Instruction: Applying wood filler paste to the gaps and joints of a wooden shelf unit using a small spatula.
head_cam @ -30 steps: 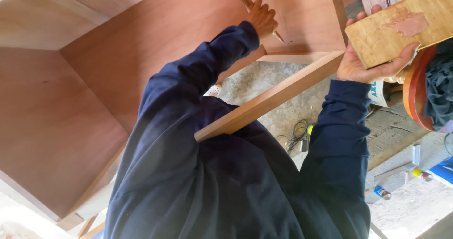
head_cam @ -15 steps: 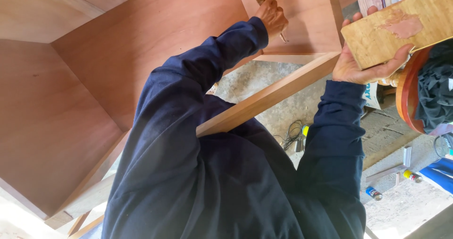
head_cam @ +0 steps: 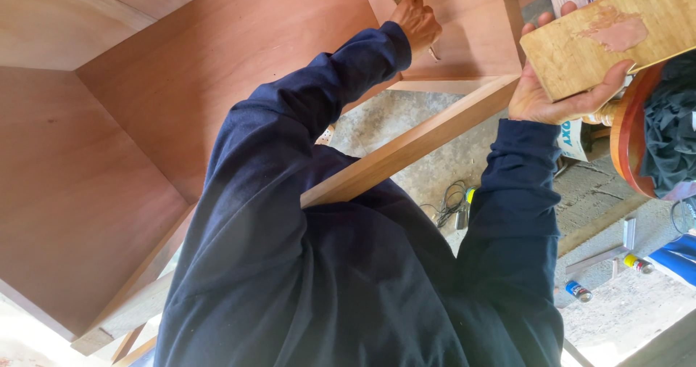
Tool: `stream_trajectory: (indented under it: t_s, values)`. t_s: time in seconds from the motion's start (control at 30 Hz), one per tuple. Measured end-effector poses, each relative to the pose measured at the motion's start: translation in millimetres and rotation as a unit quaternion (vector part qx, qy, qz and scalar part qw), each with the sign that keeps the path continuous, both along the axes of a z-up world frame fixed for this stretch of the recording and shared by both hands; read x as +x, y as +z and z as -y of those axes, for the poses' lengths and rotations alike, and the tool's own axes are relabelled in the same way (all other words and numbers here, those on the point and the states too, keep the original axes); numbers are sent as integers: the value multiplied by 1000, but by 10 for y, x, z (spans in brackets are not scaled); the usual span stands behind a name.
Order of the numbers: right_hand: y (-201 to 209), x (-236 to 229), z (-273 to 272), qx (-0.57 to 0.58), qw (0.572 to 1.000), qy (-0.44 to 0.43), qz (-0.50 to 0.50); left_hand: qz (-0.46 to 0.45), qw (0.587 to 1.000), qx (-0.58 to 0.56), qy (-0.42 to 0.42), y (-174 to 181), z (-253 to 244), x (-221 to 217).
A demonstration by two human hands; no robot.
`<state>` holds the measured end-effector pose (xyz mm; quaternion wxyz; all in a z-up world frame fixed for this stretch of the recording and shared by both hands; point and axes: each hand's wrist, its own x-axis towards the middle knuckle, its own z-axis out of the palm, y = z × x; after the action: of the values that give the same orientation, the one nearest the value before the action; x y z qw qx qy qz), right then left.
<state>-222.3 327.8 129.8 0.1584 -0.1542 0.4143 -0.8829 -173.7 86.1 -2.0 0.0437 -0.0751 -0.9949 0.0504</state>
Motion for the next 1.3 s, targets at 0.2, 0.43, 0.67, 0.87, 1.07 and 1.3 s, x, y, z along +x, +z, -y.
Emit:
stream_trajectory:
  t_s: [0.2,0.43,0.67,0.87,1.07,1.3]
  values:
    - [-7,-17,-8,-1,1000,1,7,-21,1000,9,2,-61,-8,-40]
    - [7,8,9,3,1000,1,-11,-44,999,1,-23,-19,14,-96]
    - [-19,-13,-12,4,1000,1,-7,-57,997,28,-40,-98,-1,-254]
    - [-26,-14,3,3,1000,2,-18,-86,995,34,-48,-149,24,-237]
    - [-47,-41,-20,5,1000,0,-24,-123,991,7,-59,-5,-8,-169]
    - [-76,-52,-42,1,1000,0,-14,-119,992,24,-45,43,29,-84]
